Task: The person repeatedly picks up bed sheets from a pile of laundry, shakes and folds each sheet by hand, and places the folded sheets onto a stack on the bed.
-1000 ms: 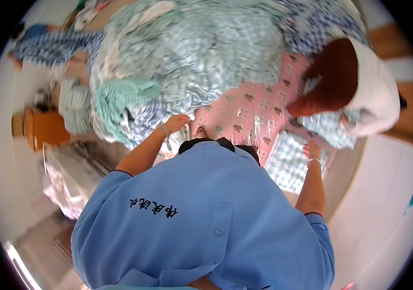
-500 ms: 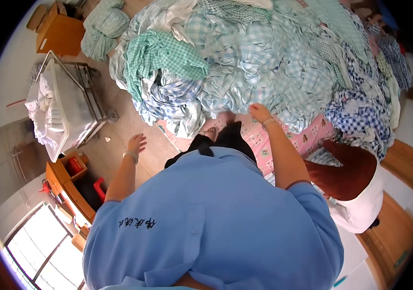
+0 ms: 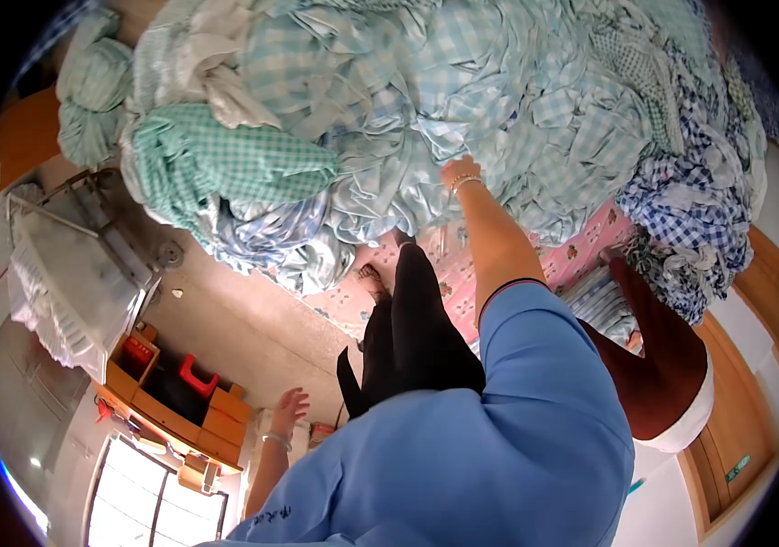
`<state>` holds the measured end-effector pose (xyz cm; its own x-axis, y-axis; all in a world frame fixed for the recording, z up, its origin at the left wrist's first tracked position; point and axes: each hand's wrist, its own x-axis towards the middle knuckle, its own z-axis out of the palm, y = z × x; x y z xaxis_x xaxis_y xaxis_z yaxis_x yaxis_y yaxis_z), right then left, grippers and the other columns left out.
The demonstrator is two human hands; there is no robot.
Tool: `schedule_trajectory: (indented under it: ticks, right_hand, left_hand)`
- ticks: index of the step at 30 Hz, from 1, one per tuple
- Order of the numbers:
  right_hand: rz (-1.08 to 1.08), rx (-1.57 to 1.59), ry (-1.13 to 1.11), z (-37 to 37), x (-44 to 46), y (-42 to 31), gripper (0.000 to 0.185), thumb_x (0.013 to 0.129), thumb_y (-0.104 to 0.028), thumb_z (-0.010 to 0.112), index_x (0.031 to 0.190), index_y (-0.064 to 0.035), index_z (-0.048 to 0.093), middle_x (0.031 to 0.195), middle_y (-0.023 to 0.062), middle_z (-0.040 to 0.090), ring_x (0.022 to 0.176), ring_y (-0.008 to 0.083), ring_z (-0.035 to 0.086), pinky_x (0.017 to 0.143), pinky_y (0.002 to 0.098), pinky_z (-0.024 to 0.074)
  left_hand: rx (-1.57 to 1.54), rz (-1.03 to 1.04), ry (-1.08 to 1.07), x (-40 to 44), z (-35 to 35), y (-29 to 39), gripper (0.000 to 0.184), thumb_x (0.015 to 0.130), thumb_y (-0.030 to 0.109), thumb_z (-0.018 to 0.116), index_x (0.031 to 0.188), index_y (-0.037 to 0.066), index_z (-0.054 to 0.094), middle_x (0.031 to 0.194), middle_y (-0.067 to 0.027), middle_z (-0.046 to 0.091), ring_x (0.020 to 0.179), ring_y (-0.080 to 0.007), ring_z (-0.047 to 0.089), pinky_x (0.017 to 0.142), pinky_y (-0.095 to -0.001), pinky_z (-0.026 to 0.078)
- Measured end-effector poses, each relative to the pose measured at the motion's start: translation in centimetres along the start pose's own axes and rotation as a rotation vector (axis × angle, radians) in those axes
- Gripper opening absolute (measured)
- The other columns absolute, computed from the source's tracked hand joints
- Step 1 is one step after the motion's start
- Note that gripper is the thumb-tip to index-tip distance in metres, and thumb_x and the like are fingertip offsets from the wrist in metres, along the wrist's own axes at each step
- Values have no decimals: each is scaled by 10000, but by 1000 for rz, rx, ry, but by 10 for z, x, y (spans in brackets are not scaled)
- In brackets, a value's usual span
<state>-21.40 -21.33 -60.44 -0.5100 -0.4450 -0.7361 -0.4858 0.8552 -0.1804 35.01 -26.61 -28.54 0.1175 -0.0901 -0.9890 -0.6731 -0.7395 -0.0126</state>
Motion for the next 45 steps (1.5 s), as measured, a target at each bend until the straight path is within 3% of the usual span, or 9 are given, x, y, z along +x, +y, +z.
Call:
schedule_trajectory:
  ticks: [8, 12, 17, 19, 25, 29, 31, 35, 45]
  right_hand:
    - [816, 270, 281, 60, 93, 41, 502, 732, -241, 544, 1169, -58, 378, 1090, 200, 500, 989, 348, 508, 842, 399, 423]
    - [553, 382, 234, 103, 141, 103, 430, 767, -194, 496, 1161, -58, 390, 1036, 176, 537, 917, 313, 547, 817, 391, 434]
    - [389, 2189, 600, -14, 86, 27, 285, 799, -106, 422, 1067, -49, 499, 1004, 93, 559, 828, 225, 558, 766, 364, 452]
    - [-16, 1697, 339, -34, 50, 14, 273, 808, -113, 416, 1052, -44, 519, 1000, 83, 563, 851, 203, 557, 773, 357, 456]
    - [9, 2176, -282, -112, -148, -65, 273, 806, -163, 501, 1043, -29, 534, 999, 53, 572, 895, 202, 557, 782, 321, 450]
    - [-404, 1857, -171, -158, -260, -79, 258, 817, -150, 469, 1019, 0, 525, 989, 72, 565, 892, 166, 547, 815, 305, 427]
    - [-605, 961, 253, -137, -292, -75, 259, 796, -114, 490, 1017, 18, 518, 951, 67, 562, 884, 151, 543, 785, 265, 429]
    - [-422, 1855, -359, -156, -365, -113, 172, 767, -124, 524, 878, -13, 593, 806, 59, 590, 796, 151, 577, 668, 266, 458]
    - [-589, 1982, 4, -65, -444, -170, 257, 781, -71, 436, 976, 68, 529, 939, 106, 571, 874, 170, 532, 788, 284, 393]
  left_hand:
    - [-147, -104, 110, 46, 20, 22, 311, 887, 292, 418, 1124, 95, 460, 996, -63, 559, 819, -138, 550, 685, -264, 451]
    - [-33, -258, 71, 56, 27, 27, 301, 875, 292, 446, 1100, 96, 486, 989, -62, 569, 811, -140, 559, 680, -260, 451]
    - [-106, -73, 49, 54, 40, 80, 295, 877, 273, 443, 1099, 84, 492, 989, -61, 568, 813, -136, 556, 673, -252, 450]
    - [-66, -5, 39, 44, 54, 120, 310, 883, 285, 432, 1101, 72, 490, 990, -64, 566, 826, -129, 548, 686, -249, 446]
    - [81, 428, -203, 2, 108, 223, 372, 897, 322, 392, 1157, 63, 453, 1069, -88, 540, 900, -152, 536, 743, -265, 435]
    - [66, 405, -616, -30, 155, 248, 548, 889, 467, 284, 1261, 66, 331, 1196, -92, 459, 1011, -196, 495, 795, -313, 419]
    - [-33, 362, -780, -53, 174, 249, 569, 882, 488, 275, 1261, 67, 331, 1195, -92, 459, 1016, -200, 492, 802, -318, 414]
    - [-225, 184, -1014, -98, 187, 257, 566, 871, 492, 318, 1233, 59, 363, 1168, -101, 479, 1016, -220, 491, 830, -329, 403]
    - [-650, 202, -886, -46, 174, 205, 330, 909, 226, 338, 1105, -14, 449, 1083, -137, 522, 983, -246, 516, 872, -375, 407]
